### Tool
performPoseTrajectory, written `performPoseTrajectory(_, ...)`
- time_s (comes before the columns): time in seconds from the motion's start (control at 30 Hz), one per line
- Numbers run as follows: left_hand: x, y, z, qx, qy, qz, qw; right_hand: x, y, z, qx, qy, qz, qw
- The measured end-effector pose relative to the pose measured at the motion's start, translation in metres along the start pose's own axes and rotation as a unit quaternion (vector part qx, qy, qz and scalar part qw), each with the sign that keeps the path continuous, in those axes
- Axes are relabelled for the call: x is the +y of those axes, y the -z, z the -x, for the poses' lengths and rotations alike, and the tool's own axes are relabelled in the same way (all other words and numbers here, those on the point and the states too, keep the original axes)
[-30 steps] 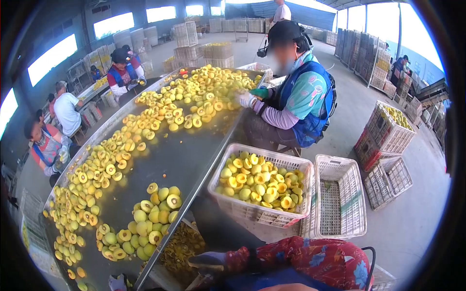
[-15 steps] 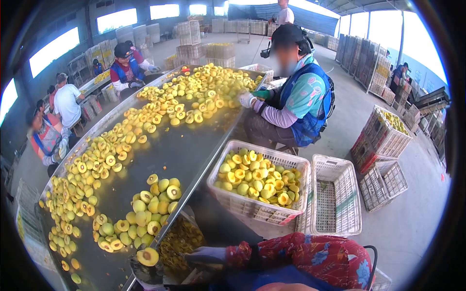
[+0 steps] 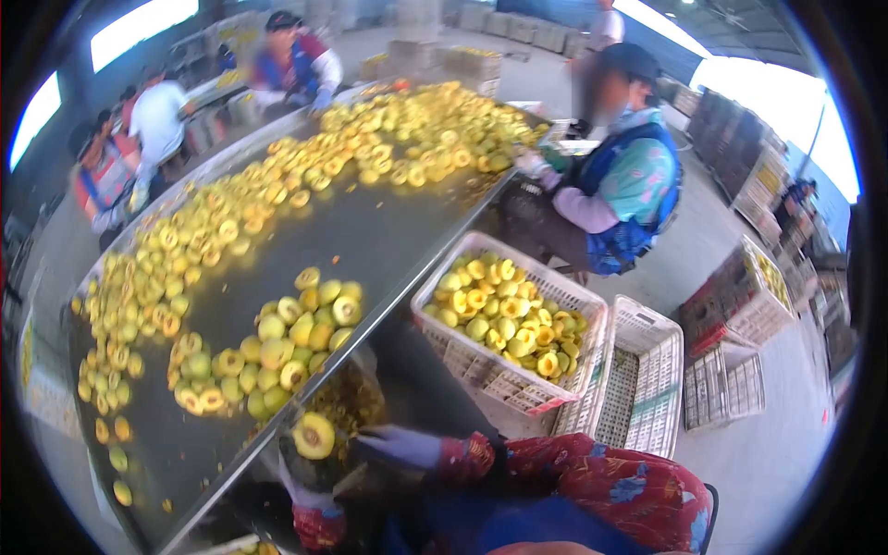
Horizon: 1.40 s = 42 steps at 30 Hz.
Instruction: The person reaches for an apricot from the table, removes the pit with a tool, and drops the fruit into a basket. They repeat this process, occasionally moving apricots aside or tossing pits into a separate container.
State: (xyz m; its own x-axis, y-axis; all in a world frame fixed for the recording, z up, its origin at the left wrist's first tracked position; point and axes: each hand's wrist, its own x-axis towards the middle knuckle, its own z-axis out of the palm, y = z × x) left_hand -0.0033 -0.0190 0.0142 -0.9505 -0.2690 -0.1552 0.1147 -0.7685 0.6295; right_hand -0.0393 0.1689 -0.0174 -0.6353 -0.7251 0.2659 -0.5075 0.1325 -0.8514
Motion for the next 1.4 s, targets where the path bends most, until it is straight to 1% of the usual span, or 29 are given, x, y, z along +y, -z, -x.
performPoseTrajectory(0.03,-0.009,0.021,-0.008,0.001,0.027,0.012,1.000,0.007,0.003,0.003,0.017,0.104,0.195,0.975)
performPoseTrajectory(0.07,-0.002,0.007,-0.005,-0.011,0.075,0.037,0.996,-0.002,0.010,0.000,0.035,0.116,0.218,0.968)
performPoseTrajectory(0.1,-0.004,0.007,-0.005,-0.006,0.075,0.045,0.996,-0.012,0.018,-0.002,0.054,0.127,0.241,0.961)
performPoseTrajectory(0.13,-0.005,0.006,-0.006,-0.002,0.075,0.053,0.996,-0.016,0.021,0.000,0.038,0.095,0.193,0.976)
performPoseTrajectory(0.17,-0.007,0.004,-0.006,0.003,0.074,0.061,0.995,-0.025,0.030,0.000,-0.007,0.044,0.207,0.977)
performPoseTrajectory(0.2,-0.005,-0.004,-0.007,-0.010,0.051,0.007,0.999,-0.048,0.036,-0.010,-0.002,-0.108,-0.016,0.994)
performPoseTrajectory(0.23,-0.003,-0.013,-0.001,-0.032,-0.004,-0.105,0.994,-0.066,0.041,-0.014,0.021,-0.089,0.003,0.996)
performPoseTrajectory(0.27,0.000,-0.019,0.001,-0.054,-0.079,-0.247,0.964,-0.083,0.046,-0.019,0.045,-0.070,0.024,0.996)
performPoseTrajectory(0.3,0.002,-0.022,0.001,-0.064,-0.144,-0.331,0.930,-0.091,0.045,-0.022,0.064,-0.092,0.015,0.994)
performPoseTrajectory(0.33,0.010,-0.034,0.007,-0.061,-0.105,-0.275,0.954,-0.093,0.044,-0.024,0.087,-0.115,0.012,0.989)
performPoseTrajectory(0.37,0.009,-0.030,0.005,-0.037,-0.051,-0.184,0.981,-0.091,0.042,-0.026,0.086,-0.076,0.057,0.992)
performPoseTrajectory(0.4,0.006,-0.024,0.004,-0.012,0.006,-0.089,0.996,-0.088,0.041,-0.027,0.085,-0.039,0.101,0.990)
performPoseTrajectory(0.43,0.004,-0.022,0.003,0.013,0.062,0.008,0.998,-0.085,0.039,-0.027,0.085,-0.002,0.147,0.986)
performPoseTrajectory(0.53,0.007,-0.026,0.004,0.002,0.040,0.017,0.999,-0.079,0.032,-0.030,0.074,-0.089,0.136,0.984)
performPoseTrajectory(0.63,0.019,-0.050,0.013,0.003,0.027,-0.139,0.990,-0.069,0.031,-0.029,0.064,-0.070,0.166,0.981)
performPoseTrajectory(0.73,0.010,-0.033,0.013,-0.013,0.038,-0.095,0.995,-0.070,0.035,-0.034,0.064,-0.081,0.157,0.982)
performPoseTrajectory(0.77,0.008,-0.033,0.012,-0.014,-0.010,-0.173,0.985,-0.071,0.036,-0.034,0.062,-0.086,0.154,0.982)
performPoseTrajectory(0.83,0.004,-0.034,0.010,-0.013,-0.108,-0.323,0.940,-0.070,0.036,-0.035,0.055,-0.093,0.148,0.983)
performPoseTrajectory(0.93,0.010,-0.029,0.011,-0.007,-0.003,-0.235,0.972,-0.064,0.031,-0.032,0.055,-0.062,0.173,0.981)
performPoseTrajectory(1.03,0.013,-0.035,0.016,0.005,0.025,-0.189,0.982,-0.065,0.030,-0.033,0.038,-0.060,0.161,0.984)
performPoseTrajectory(1.13,0.003,-0.021,0.015,0.023,0.045,-0.076,0.996,-0.074,0.032,-0.035,0.020,-0.091,0.175,0.980)
performPoseTrajectory(1.2,0.000,-0.020,0.017,0.036,0.064,-0.028,0.997,-0.069,0.027,-0.033,0.036,-0.077,0.180,0.980)
performPoseTrajectory(1.23,-0.002,-0.020,0.018,0.047,0.060,-0.025,0.997,-0.067,0.025,-0.032,0.045,-0.070,0.183,0.980)
performPoseTrajectory(1.27,-0.005,-0.020,0.019,0.057,0.056,-0.023,0.997,-0.066,0.023,-0.031,0.042,-0.082,0.177,0.980)
performPoseTrajectory(1.33,-0.013,-0.019,0.019,0.085,0.022,-0.061,0.994,-0.064,0.020,-0.031,0.036,-0.105,0.165,0.980)
performPoseTrajectory(1.37,-0.017,-0.014,0.018,0.103,-0.020,-0.157,0.982,-0.062,0.017,-0.030,0.039,-0.092,0.175,0.979)
performPoseTrajectory(1.4,-0.022,-0.008,0.016,0.118,-0.061,-0.250,0.959,-0.060,0.014,-0.028,0.044,-0.081,0.186,0.978)
